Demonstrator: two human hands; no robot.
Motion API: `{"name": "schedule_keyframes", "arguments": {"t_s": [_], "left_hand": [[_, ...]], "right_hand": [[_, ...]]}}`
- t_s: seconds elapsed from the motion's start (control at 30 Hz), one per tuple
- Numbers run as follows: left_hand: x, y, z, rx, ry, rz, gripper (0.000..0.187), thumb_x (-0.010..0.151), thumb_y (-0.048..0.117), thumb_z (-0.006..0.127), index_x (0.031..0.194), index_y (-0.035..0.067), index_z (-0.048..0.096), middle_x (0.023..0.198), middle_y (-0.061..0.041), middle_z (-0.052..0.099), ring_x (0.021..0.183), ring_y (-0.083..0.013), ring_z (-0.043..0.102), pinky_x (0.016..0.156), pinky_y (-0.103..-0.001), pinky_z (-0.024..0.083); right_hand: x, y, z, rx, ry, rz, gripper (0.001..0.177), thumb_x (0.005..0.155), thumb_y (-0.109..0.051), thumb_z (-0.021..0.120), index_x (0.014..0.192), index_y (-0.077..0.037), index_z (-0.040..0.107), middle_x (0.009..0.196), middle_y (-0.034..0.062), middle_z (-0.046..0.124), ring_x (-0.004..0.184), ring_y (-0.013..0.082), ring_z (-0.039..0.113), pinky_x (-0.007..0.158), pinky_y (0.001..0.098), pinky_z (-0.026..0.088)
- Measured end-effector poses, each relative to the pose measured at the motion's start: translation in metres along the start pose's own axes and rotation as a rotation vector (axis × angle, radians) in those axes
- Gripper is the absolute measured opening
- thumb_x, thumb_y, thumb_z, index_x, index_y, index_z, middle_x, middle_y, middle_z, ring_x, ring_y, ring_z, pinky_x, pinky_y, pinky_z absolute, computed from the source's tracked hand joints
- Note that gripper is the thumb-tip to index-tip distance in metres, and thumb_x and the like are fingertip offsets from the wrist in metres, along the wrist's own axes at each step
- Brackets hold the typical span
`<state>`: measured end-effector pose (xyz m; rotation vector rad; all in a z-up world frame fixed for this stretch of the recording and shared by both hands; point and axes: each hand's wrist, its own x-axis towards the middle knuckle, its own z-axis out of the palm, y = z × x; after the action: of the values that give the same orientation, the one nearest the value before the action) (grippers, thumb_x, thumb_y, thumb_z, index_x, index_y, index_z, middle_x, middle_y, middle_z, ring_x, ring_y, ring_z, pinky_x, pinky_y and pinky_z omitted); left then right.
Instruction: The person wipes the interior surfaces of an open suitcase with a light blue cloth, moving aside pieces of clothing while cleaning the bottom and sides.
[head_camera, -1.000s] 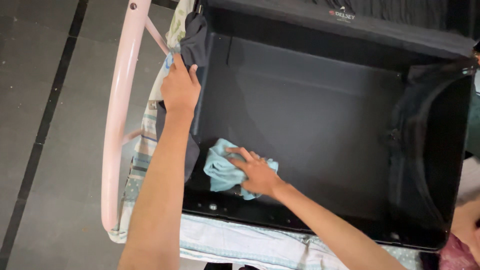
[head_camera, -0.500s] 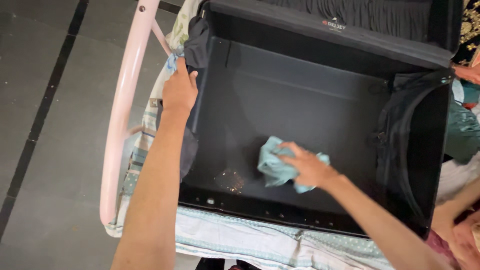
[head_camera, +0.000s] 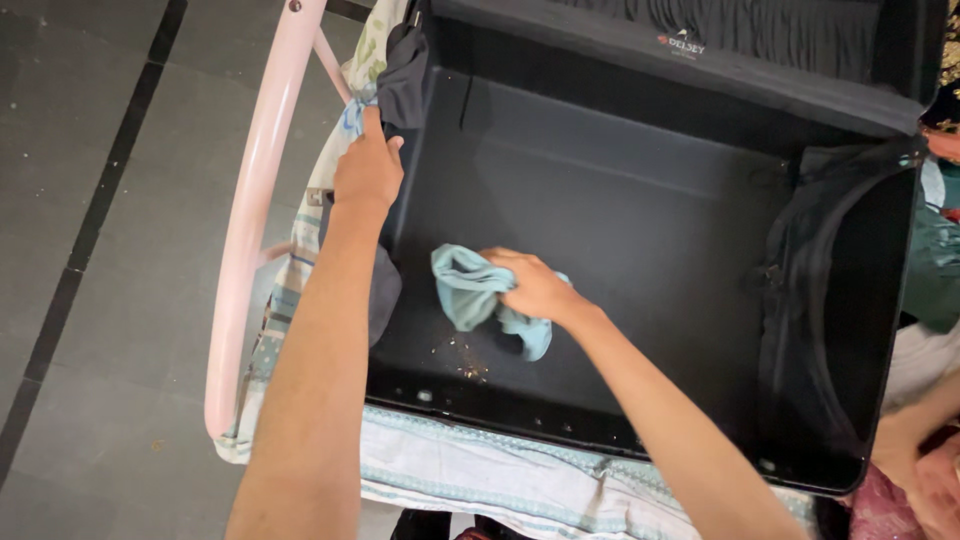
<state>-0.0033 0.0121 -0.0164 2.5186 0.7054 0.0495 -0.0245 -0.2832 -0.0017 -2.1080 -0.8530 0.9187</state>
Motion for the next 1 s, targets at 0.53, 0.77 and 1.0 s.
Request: {"name": "schedule_keyframes", "arguments": {"t_s": [0.53, 0.77, 1.0], "left_hand": [[-0.002, -0.002, 0.003, -0.020, -0.053, -0.050, 0.052, 0.106, 0.029, 0.053, 0.149, 0.017, 0.027, 0.120, -0.025, 0.067, 0.109, -0.0494, 0.064, 0.091, -0.059, 0.049], [-0.001, -0.004, 0.004, -0.027, -0.056, -0.039, 0.053, 0.105, 0.029, 0.053, 0.149, 0.017, 0.026, 0.122, -0.025, 0.066, 0.108, -0.0506, 0.063, 0.089, -0.060, 0.048], [0.000, -0.007, 0.009, -0.053, -0.065, -0.043, 0.054, 0.106, 0.029, 0.053, 0.151, 0.014, 0.025, 0.122, -0.027, 0.066, 0.110, -0.0500, 0.064, 0.093, -0.059, 0.049]], "right_hand": [[-0.041, -0.001, -0.059, 0.109, -0.258, 0.358, 0.061, 0.072, -0.020, 0.066, 0.133, -0.013, 0.064, 0.119, 0.0148, 0.076, 0.113, 0.0293, 0.070, 0.101, 0.0393, 0.053], [-0.060, 0.006, -0.024, -0.180, -0.558, 0.419, 0.064, 0.079, -0.031, 0.057, 0.142, -0.018, 0.055, 0.131, 0.0161, 0.068, 0.121, 0.0322, 0.065, 0.104, 0.0419, 0.050], [-0.033, 0.019, 0.041, -0.045, -0.564, 0.397, 0.065, 0.082, -0.047, 0.063, 0.132, -0.005, 0.067, 0.124, 0.0187, 0.073, 0.115, 0.0301, 0.069, 0.100, 0.0412, 0.052]]}}
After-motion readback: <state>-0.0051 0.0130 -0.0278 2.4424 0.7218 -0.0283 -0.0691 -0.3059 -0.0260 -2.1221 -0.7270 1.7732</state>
